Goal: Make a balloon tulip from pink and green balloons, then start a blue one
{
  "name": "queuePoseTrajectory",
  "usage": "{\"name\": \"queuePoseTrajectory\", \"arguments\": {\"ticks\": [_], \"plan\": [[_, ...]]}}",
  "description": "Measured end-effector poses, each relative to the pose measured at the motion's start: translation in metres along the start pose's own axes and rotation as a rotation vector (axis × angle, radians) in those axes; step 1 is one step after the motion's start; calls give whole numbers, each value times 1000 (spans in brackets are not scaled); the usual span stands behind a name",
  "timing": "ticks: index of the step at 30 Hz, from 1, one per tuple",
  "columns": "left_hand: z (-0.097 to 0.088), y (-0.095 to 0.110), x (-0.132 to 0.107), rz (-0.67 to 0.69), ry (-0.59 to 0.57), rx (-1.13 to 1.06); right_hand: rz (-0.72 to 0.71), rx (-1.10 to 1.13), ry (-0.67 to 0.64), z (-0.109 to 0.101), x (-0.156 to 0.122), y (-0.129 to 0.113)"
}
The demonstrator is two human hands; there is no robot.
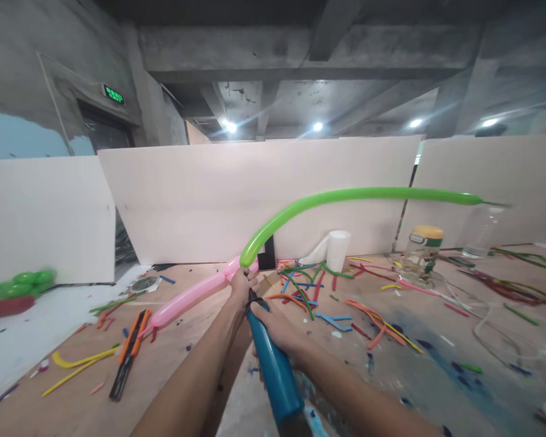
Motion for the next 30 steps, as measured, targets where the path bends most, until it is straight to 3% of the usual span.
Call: {"name": "queuePoseTrajectory", "arguments": {"ticks": [3, 5, 7, 9, 11, 12, 14, 16, 17, 19, 21, 23, 26, 30], "plan": [[5, 7, 0, 0, -11, 3, -23, -76, 80, -6, -8, -1], [9, 25, 2, 22, -26, -3, -31, -148, 77, -5, -16, -3], [14, 51, 3, 67, -45, -9, -114, -332, 69, -9, -24, -14], [17, 76, 1, 102, -84, -5, -293, -654, 94, -22, -34, -33], [20, 88, -5, 97, -139, 13, -426, -1009, 180, -48, -42, -48], [20, 88, -10, 85, -167, 22, -401, -1147, 235, -69, -41, -49], [18, 77, -20, 49, -223, 38, -275, -1413, 400, -115, -38, -50], [17, 56, -29, 7, -278, 46, -261, -1512, 500, -143, -34, -58], [17, 43, -34, -18, -303, 50, -295, -1505, 528, -148, -31, -64], [17, 15, -40, -82, -344, 68, -417, -1268, 527, -146, -21, -80], [17, -13, -44, -157, -377, 101, -475, -749, 415, -137, -1, -88], [14, -35, -45, -225, -399, 141, -482, -183, 192, -115, 28, -92], [6, -53, -40, -270, -405, 175, -556, -15, 139, -92, 59, -106], [-9, -53, -31, -243, -379, 170, -616, 49, 121, -82, 82, -107]]}}
Point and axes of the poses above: each hand's wrist, its own x-axis towards the middle knuckle, its own z-axis out of the palm, y = z × x, the point moved 10 cm from there along x, towards the middle knuckle
